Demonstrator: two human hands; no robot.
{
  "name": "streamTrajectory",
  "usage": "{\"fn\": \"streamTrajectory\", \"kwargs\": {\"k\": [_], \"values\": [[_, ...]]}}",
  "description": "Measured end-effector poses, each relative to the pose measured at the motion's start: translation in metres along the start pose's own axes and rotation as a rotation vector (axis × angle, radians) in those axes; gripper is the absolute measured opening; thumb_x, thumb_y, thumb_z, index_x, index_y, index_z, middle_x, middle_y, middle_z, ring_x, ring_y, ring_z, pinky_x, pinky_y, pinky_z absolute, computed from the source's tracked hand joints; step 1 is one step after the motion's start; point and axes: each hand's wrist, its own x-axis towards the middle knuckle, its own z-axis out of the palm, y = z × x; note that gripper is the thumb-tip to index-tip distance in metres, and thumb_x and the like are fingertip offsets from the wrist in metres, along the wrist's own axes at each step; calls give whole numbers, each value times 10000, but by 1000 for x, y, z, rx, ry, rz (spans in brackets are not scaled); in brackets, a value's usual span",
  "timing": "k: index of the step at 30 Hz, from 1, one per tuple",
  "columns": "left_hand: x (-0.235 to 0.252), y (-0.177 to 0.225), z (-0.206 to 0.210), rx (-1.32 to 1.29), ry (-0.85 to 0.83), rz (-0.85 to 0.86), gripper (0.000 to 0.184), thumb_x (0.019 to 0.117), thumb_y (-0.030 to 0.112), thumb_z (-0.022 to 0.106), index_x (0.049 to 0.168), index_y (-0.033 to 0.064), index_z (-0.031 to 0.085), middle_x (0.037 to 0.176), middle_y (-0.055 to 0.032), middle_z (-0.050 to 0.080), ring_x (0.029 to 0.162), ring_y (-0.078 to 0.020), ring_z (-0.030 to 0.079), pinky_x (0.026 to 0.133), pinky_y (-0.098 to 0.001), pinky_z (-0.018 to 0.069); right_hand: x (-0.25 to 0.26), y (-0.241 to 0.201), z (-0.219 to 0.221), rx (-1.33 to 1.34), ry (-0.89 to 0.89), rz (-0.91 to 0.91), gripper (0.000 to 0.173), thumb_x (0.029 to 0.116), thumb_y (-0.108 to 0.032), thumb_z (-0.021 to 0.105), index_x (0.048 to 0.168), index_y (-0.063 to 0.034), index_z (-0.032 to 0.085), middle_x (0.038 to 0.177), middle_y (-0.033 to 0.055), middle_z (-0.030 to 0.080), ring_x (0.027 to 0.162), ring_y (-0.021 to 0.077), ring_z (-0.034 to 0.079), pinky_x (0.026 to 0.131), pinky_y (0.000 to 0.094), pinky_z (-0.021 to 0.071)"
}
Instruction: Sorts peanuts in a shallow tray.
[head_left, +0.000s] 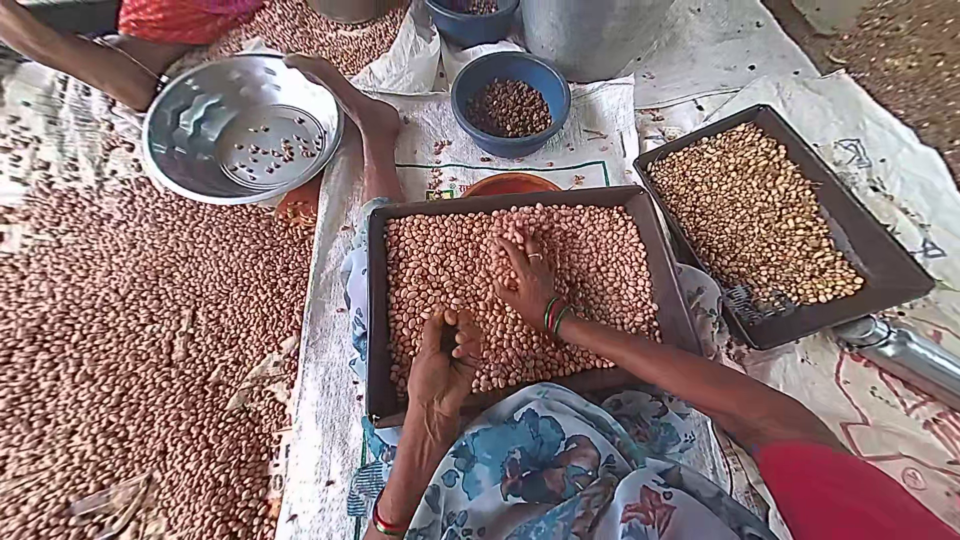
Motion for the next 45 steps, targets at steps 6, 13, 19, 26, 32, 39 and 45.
{"fn": "streamTrajectory", "kwargs": {"k": [6,13,19,26,32,39,45], "values": [[-14,78,-23,412,49,728,543,1121,206,117,745,165,507,614,85,588,444,39,494,439,-87,424,-12,-68,7,81,-619,-233,423,892,-273,777,1284,-125,717,1542,232,459,1429,516,345,1031,793,262],[9,101,-51,581,289,747,482,1125,190,155,779,161,490,616,95,574,433,44,467,425,-87,402,-39,38,-101,-289,-291,-173,515,792,-44,817,1257,-256,752,1569,199,459,1482,546,282,1012,826,246],[26,93,-65,529,217,656,504,1128,226,97,793,150,465,601,86,550,422,39,444,430,-84,383,-65,115,-177,-48,33,510,736,962,-134,724,1579,-15,342,1372,330,548,1060,462,612,885,624,468],[30,100,-90,-79,-119,438,559,1120,341,178,748,114,529,637,50,562,459,11,508,451,-97,445,-60,103,-154,390,208,383,339,903,76,588,1239,37,615,1018,33,661,826,-43,600,730,140,492],[6,123,-107,-244,-237,518,567,1104,293,226,794,22,616,664,-3,628,516,-43,594,504,-146,509,-27,81,-139,439,129,303,326,918,92,565,1227,10,631,948,3,676,751,-58,601,673,111,493],[-17,140,-124,-93,-214,559,517,1107,301,289,807,57,633,710,19,641,539,-16,596,510,-117,496,7,64,-106,-193,2,94,596,969,-104,673,1494,60,444,1454,358,455,1285,552,490,996,720,383],[-43,155,-91,59,-127,770,545,1117,245,146,799,91,562,701,40,615,489,8,522,457,-107,436,8,38,-69,-380,-82,-261,157,945,-63,687,1046,41,748,983,266,726,933,462,711,823,600,530]]}}
